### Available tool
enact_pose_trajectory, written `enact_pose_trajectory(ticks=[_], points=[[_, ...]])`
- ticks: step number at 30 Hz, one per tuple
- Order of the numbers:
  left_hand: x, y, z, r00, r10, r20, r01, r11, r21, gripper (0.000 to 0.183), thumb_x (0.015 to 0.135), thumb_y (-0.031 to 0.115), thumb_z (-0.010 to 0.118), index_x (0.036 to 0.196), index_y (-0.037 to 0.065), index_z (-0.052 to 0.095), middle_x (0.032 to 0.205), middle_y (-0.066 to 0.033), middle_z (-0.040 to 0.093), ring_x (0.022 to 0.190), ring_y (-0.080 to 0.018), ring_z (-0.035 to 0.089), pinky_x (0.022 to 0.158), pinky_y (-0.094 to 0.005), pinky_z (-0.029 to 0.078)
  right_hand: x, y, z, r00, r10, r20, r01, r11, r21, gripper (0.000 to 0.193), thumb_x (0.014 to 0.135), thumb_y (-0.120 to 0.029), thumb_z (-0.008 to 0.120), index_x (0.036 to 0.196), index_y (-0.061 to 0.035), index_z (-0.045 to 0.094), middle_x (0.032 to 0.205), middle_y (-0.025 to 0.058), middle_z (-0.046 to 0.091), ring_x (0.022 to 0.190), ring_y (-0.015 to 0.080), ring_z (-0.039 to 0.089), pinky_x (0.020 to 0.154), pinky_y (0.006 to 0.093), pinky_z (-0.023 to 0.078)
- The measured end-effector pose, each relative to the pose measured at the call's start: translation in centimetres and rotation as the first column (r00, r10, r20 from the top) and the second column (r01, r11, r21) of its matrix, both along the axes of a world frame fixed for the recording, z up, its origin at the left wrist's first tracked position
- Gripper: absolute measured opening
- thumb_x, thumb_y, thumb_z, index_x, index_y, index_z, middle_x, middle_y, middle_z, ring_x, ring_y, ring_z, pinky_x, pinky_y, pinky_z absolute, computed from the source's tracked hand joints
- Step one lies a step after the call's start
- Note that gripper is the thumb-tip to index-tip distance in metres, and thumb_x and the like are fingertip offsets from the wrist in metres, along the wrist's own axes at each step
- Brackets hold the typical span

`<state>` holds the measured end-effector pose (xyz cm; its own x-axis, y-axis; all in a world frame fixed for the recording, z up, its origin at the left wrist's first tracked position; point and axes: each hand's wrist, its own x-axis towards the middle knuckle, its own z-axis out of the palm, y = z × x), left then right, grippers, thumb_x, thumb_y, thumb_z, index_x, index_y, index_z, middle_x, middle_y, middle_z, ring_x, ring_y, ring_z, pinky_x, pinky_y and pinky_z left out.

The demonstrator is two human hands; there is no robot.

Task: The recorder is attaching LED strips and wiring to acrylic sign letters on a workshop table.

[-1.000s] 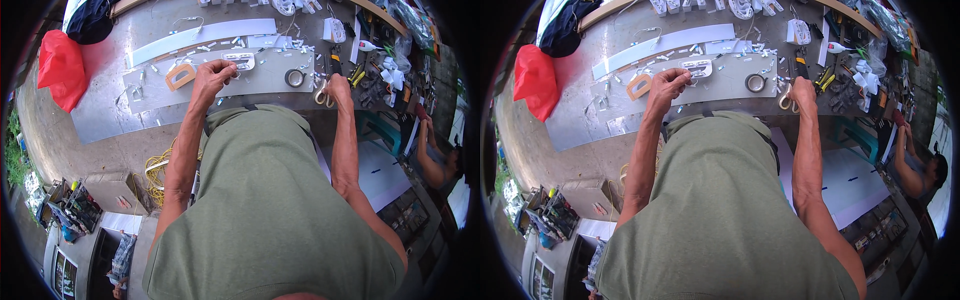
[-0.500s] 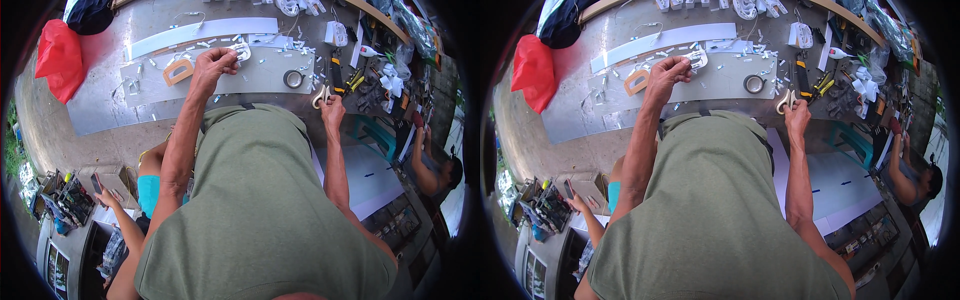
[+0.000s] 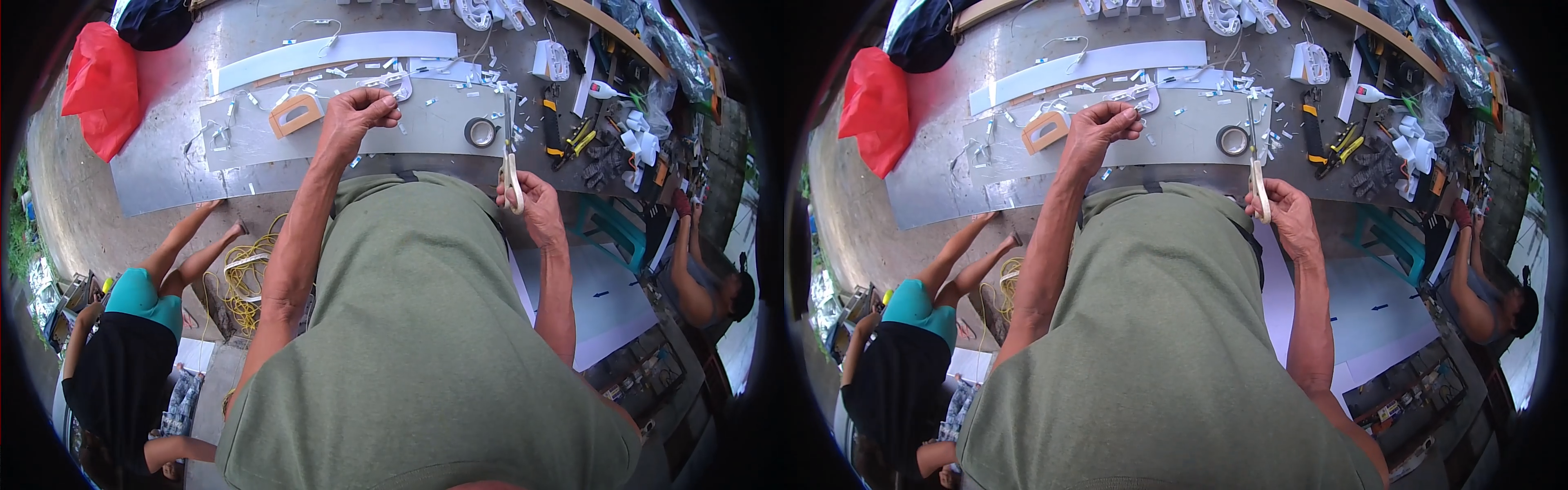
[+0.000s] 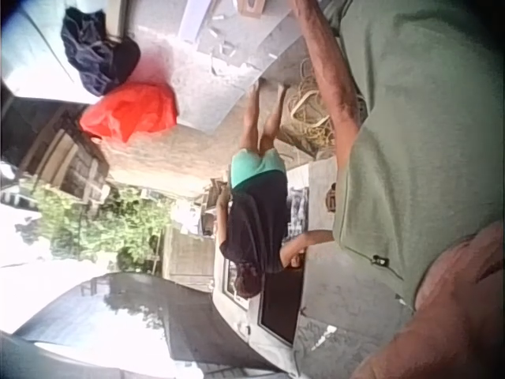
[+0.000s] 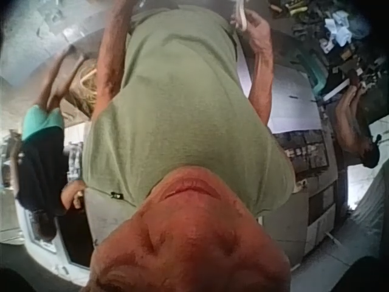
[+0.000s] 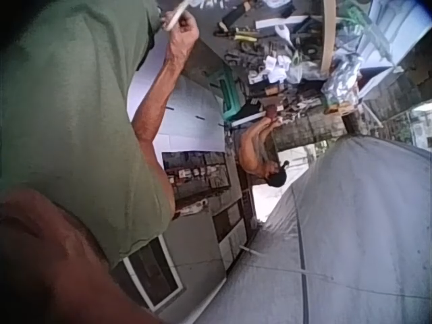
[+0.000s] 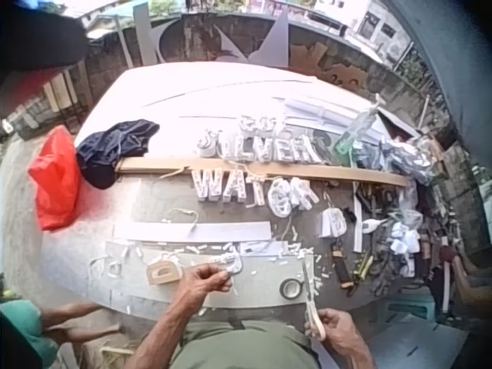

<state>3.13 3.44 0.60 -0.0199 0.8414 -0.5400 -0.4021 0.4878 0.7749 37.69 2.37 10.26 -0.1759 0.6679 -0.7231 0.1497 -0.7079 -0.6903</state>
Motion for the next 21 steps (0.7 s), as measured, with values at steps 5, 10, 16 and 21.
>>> enact_pose_trajectory(ticks=[5,10,16,21], points=[[0.3,0.0,0.0,0.999,0.036,0.021,-0.036,0.999,0.003,0.023,0.094,0.014,0.073,0.106,-0.004,0.070,0.092,-0.0118,0.073,0.081,-0.0169,0.072,0.075,-0.0284,0.062,-4.3,1.6,0.6,0.950,0.272,-0.153,-0.274,0.962,0.008,0.044,0.088,-0.027,0.076,0.114,0.0059,0.064,0.092,0.0083,0.069,0.078,0.0107,0.065,0.074,0.0244,0.052],[0.5,-0.2,0.0,0.998,0.061,0.024,-0.061,0.998,0.000,0.021,0.094,0.013,0.072,0.105,-0.005,0.070,0.093,-0.0132,0.073,0.080,-0.0180,0.073,0.074,-0.0288,0.063,-6.6,3.0,0.0,0.899,0.411,-0.153,-0.424,0.903,-0.063,0.045,0.087,-0.037,0.075,0.106,0.0030,0.067,0.081,0.0033,0.067,0.067,0.0047,0.060,0.056,0.0178,0.042],[0.6,-0.2,0.2,0.997,0.057,0.046,-0.058,0.998,0.007,0.021,0.093,0.012,0.073,0.105,-0.005,0.070,0.093,-0.0142,0.073,0.080,-0.0185,0.073,0.073,-0.0288,0.063,-7.6,3.6,-0.8,0.890,0.425,-0.163,-0.442,0.893,-0.088,0.044,0.087,-0.039,0.076,0.103,0.0017,0.069,0.077,0.0018,0.067,0.063,0.0032,0.058,0.051,0.0170,0.039],[0.6,-0.2,0.1,0.995,0.062,0.076,-0.062,0.998,-0.006,0.022,0.093,0.012,0.073,0.106,-0.005,0.070,0.093,-0.0139,0.073,0.080,-0.0182,0.073,0.072,-0.0283,0.063,-8.2,3.6,-2.2,0.898,0.409,-0.161,-0.425,0.901,-0.085,0.047,0.086,-0.042,0.077,0.103,0.0015,0.069,0.077,0.0017,0.068,0.062,0.0032,0.058,0.052,0.0174,0.039]])
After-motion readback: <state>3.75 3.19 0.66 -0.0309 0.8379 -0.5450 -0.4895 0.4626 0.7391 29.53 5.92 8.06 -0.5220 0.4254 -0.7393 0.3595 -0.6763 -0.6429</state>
